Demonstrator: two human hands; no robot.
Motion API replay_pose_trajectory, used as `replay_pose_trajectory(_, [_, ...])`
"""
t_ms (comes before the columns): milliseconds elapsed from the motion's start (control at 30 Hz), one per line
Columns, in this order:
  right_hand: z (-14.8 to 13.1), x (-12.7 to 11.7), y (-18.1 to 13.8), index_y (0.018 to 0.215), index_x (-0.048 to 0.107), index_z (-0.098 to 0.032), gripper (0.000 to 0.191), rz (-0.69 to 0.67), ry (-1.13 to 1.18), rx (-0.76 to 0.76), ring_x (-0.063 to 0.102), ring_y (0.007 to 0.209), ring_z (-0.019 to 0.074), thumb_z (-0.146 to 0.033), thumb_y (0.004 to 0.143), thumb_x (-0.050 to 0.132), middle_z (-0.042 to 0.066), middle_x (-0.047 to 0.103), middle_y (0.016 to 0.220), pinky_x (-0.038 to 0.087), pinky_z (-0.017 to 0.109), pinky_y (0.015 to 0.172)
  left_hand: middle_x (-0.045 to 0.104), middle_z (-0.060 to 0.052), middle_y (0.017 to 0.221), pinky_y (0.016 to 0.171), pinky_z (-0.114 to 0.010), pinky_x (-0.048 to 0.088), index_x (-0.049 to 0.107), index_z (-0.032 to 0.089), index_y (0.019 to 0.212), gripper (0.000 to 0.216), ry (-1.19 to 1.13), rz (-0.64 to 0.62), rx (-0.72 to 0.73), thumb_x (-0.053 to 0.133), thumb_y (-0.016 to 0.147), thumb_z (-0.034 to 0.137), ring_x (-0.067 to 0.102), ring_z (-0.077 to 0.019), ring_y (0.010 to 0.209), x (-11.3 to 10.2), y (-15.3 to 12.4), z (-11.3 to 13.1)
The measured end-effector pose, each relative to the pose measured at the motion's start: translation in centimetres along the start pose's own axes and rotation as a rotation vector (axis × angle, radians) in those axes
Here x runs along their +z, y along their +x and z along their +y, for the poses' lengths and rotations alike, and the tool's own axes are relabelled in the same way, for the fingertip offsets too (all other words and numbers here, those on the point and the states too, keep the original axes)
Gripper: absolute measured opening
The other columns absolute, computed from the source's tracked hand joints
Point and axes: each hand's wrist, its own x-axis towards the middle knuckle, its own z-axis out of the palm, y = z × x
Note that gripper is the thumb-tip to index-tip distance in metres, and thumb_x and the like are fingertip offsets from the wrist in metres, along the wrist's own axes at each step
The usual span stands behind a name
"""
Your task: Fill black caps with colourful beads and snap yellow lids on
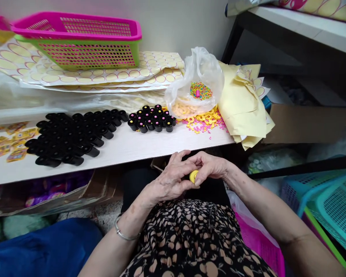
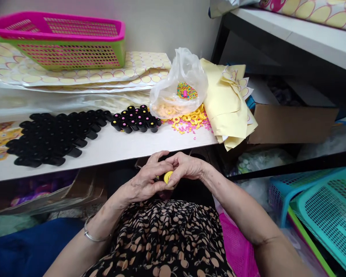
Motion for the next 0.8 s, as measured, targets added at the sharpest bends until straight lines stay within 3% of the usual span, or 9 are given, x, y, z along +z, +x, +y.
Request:
replay_pose_trajectory(133, [0.9,0.7,0.3,0.080,0.066,-0.010,0.037,0.069,0.023,-0.069,0.054,0.057,0.0094,-0.013,0.044,0.078,-0.003,0.062,0.065,0.043,0.020,0.054,0.064,-0.004,0.105,0.107,-0.051,0.014,0.066,0.025,0.097,0.023,0.023,0.003,0.019,0.063,0.074,0.025,0.031,-0.0304,0.124,0.1,-0.2,-0.4])
replay_pose_trajectory(300, [2.4,1.2,1.0,0.092,0.066,-0.010,0.041,0.131,0.116,-0.146,0.053,0.063,0.0095,-0.021,0.053,0.075,0.000,0.062,0.074,0.041,0.019,0.056,0.064,-0.007,0.100,0.105,-0.044,0.024,0.067,0.022,0.095,0.026,-0.090,0.038,-0.011,0.068,0.071,0.032,0.037,-0.0275,0.120,0.0,-0.9,-1.6])
replay_pose_trajectory(567, [1.3,1.7,1.7,0.098,0.063,-0.014,0.052,0.048,-0.036,-0.016,0.056,0.078,0.0125,-0.017,0.047,0.078,0.000,0.062,0.088,0.044,0.022,0.066,0.062,-0.008,0.104,0.103,-0.043,0.030,0.067,0.021,0.095,0.029,-0.134,0.071,-0.035,0.068,0.070,0.035,0.036,-0.0271,0.122,-0.5,-2.2,-2.5])
replay_pose_trajectory(800, [0.9,3.2,2.1,0.089,0.066,-0.012,0.047,0.000,0.027,0.043,0.054,0.068,0.0104,-0.015,0.044,0.078,-0.002,0.062,0.079,0.043,0.021,0.061,0.063,-0.007,0.103,0.104,-0.042,0.028,0.067,0.020,0.095,0.031,-0.085,0.109,0.035,0.070,0.068,0.035,0.039,-0.0265,0.118,-0.6,-2.9,-1.9])
